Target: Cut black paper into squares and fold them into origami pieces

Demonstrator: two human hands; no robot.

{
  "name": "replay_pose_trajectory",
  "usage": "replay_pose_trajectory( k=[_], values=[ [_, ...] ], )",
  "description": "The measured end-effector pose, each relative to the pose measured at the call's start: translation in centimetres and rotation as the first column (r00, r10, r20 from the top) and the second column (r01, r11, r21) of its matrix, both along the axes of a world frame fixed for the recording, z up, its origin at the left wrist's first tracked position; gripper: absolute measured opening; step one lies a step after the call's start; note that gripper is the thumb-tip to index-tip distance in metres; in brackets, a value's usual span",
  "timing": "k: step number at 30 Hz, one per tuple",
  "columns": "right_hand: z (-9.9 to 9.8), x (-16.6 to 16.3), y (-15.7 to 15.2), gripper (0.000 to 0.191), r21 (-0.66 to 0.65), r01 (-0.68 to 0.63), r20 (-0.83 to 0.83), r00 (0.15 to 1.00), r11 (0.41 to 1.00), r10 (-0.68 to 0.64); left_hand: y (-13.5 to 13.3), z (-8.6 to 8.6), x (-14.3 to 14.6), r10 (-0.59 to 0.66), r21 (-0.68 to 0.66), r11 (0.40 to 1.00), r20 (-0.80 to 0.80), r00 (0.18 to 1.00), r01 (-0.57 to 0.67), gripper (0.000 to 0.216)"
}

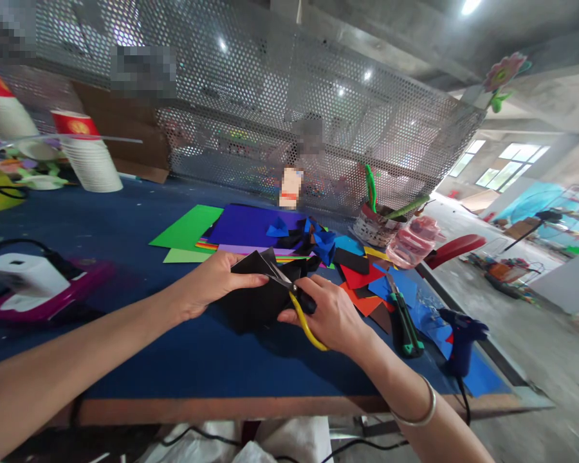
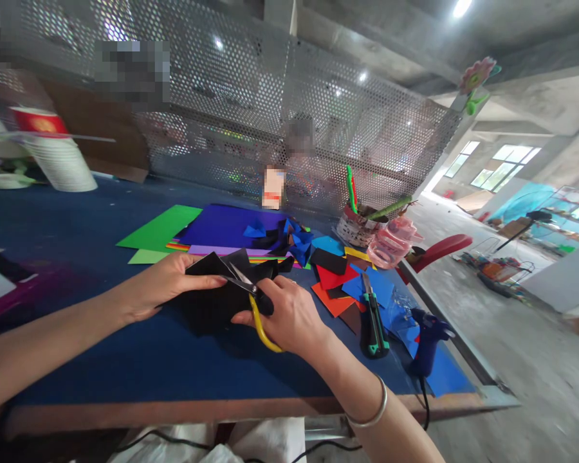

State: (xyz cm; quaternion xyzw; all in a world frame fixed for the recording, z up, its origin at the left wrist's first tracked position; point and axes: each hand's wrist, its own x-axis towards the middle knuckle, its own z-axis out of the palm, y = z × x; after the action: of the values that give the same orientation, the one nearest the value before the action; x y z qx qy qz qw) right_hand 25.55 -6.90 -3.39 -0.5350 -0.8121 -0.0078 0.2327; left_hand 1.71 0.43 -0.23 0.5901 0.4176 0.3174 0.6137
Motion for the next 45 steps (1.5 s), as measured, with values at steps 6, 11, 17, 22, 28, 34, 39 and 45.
replay_pose_trajectory(
  k=[6,11,17,22,28,34,39,45],
  values=[
    [0.0,-0.1,-0.1,0.063,0.015,0.003,0.013,1.000,1.000,-0.004,-0.1,0.0,0.1,-0.002,-0.023,1.000,0.025,1.000,0.003,0.043],
    [0.5,0.0,-0.2,0.065,-0.085,-0.053,-0.133,0.990,0.995,0.042,0.0,0.4,-0.1,-0.033,-0.092,0.995,0.057,0.998,0.039,0.052],
    [0.2,-0.5,-0.4,0.066,-0.151,-0.065,-0.165,0.985,0.986,0.040,-0.2,-0.1,0.2,0.025,-0.007,1.000,0.048,0.999,-0.025,0.052],
    [-0.1,-0.7,-0.6,0.062,-0.119,-0.023,-0.074,0.997,0.993,0.014,-0.5,-0.7,0.5,0.071,0.054,0.996,-0.029,0.997,-0.069,0.048],
    [-0.5,-0.8,-0.5,0.061,-0.046,0.046,0.025,0.999,0.998,-0.045,-0.8,-0.5,0.6,0.061,0.060,0.996,-0.004,0.998,-0.060,0.039],
    [-0.6,-0.8,-0.4,0.063,0.016,0.075,0.086,0.993,0.997,-0.076,-1.2,0.0,0.8,0.054,0.054,0.997,0.023,0.998,-0.055,0.030],
    [-0.4,-1.0,-0.6,0.068,0.025,0.054,0.071,0.996,0.998,-0.056,-1.4,-0.1,0.9,0.098,0.089,0.991,0.008,0.995,-0.098,0.032],
    [-0.4,-0.8,-0.7,0.067,0.032,0.050,0.068,0.996,0.998,-0.052,-1.3,-0.4,0.9,0.142,0.118,0.983,-0.005,0.990,-0.141,0.037]
  ],
)
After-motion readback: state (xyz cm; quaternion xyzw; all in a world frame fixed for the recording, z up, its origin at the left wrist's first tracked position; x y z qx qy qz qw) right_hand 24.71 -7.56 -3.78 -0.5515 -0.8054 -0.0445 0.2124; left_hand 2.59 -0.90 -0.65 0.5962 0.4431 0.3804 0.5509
